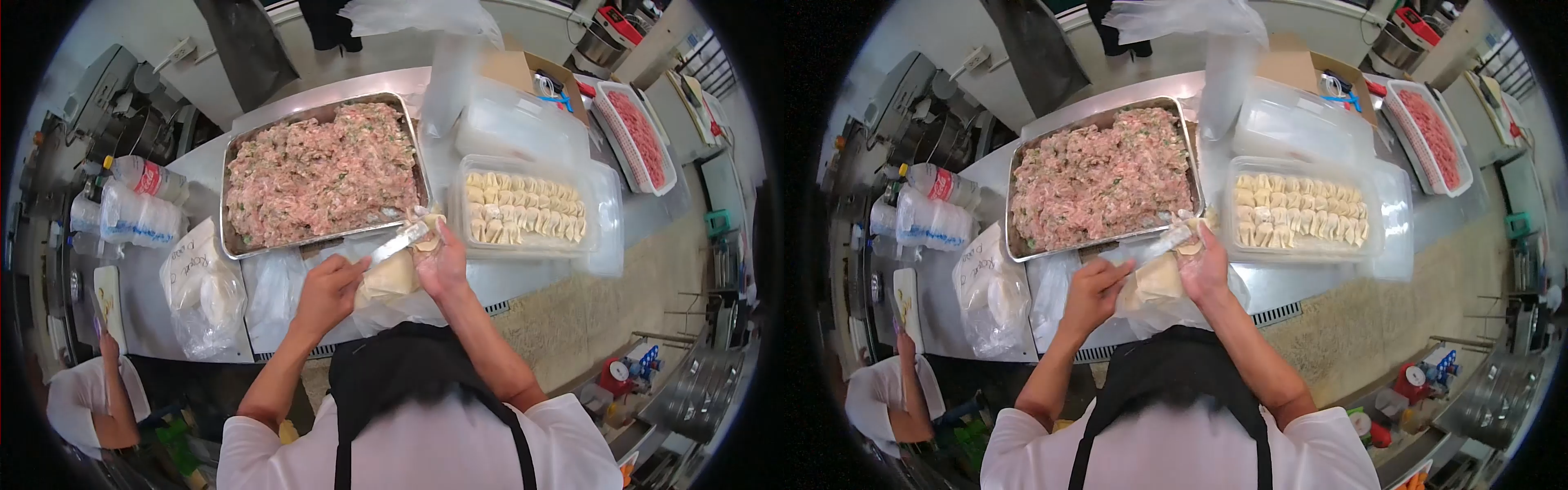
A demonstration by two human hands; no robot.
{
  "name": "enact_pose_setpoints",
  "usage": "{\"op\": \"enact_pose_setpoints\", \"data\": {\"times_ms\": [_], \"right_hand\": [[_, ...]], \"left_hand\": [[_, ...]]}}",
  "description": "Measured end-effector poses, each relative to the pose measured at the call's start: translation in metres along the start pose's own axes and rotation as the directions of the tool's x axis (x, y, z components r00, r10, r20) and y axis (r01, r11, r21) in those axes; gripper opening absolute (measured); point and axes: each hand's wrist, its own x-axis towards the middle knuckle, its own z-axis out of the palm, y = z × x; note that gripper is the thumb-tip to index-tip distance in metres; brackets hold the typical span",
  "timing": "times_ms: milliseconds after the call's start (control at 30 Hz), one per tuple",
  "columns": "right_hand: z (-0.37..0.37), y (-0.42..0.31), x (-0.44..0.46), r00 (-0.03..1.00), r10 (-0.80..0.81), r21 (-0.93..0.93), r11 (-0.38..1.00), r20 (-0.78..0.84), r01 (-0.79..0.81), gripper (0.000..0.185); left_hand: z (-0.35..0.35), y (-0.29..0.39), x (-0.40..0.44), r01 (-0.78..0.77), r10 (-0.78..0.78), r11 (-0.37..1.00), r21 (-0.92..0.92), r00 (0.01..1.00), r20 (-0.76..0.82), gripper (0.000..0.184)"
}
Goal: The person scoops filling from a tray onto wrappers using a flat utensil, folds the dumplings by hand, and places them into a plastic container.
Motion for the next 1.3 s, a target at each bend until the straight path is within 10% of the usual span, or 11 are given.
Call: {"op": "enact_pose_setpoints", "data": {"times_ms": [200,267,400,533,767,800,933,1000,1133,1200,1300], "right_hand": [[-0.011,-0.015,-0.011,0.871,0.112,-0.103,0.992,0.479,-0.071,0.066],[-0.029,-0.009,-0.009,0.890,-0.028,-0.668,0.650,0.456,0.362,0.079],[-0.004,-0.007,-0.024,0.795,-0.222,-0.824,-0.103,0.565,0.557,0.037],[-0.023,-0.020,-0.019,0.677,-0.177,-0.700,-0.166,0.714,0.695,0.019],[-0.044,-0.134,-0.062,0.751,-0.654,-0.732,0.467,0.092,0.496,0.037],[-0.036,-0.157,-0.073,0.695,-0.580,-0.605,0.390,0.424,0.694,0.037],[-0.034,-0.204,-0.084,0.727,-0.595,-0.322,0.653,0.342,0.685,0.032],[-0.032,-0.211,-0.083,0.703,-0.599,-0.146,0.712,0.383,0.687,0.026],[-0.012,-0.204,-0.078,0.846,-0.486,-0.010,0.866,0.217,0.500,0.027],[-0.002,-0.198,-0.079,0.863,-0.435,0.046,0.898,0.258,0.438,0.026],[0.001,-0.197,-0.072,0.886,-0.342,0.139,0.939,0.314,0.314,0.028]], "left_hand": [[-0.019,-0.009,0.002,0.124,-0.115,0.986,-0.116,0.990,0.080,0.035],[-0.031,0.004,0.001,0.144,-0.133,0.972,-0.184,0.988,0.076,0.034],[-0.029,0.010,-0.003,0.150,-0.112,0.976,-0.159,0.967,0.229,0.035],[-0.065,0.022,0.001,0.158,-0.122,0.983,-0.092,0.942,0.314,0.037],[-0.105,0.011,-0.015,0.513,-0.491,0.751,-0.416,0.855,0.166,0.046],[-0.099,0.014,-0.017,0.520,-0.549,0.638,-0.568,0.825,0.139,0.047],[-0.056,-0.009,-0.036,0.342,-0.636,0.558,-0.756,0.761,-0.127,0.041],[-0.008,-0.055,-0.046,0.284,-0.462,0.885,-0.369,0.631,-0.623,0.028],[0.025,-0.122,-0.076,0.381,-0.354,0.924,-0.027,0.826,-0.439,0.016],[0.009,-0.093,-0.078,0.400,-0.701,0.602,-0.691,0.680,-0.216,0.014],[-0.030,-0.051,-0.054,0.255,-0.738,0.506,-0.824,0.621,-0.262,0.016]]}}
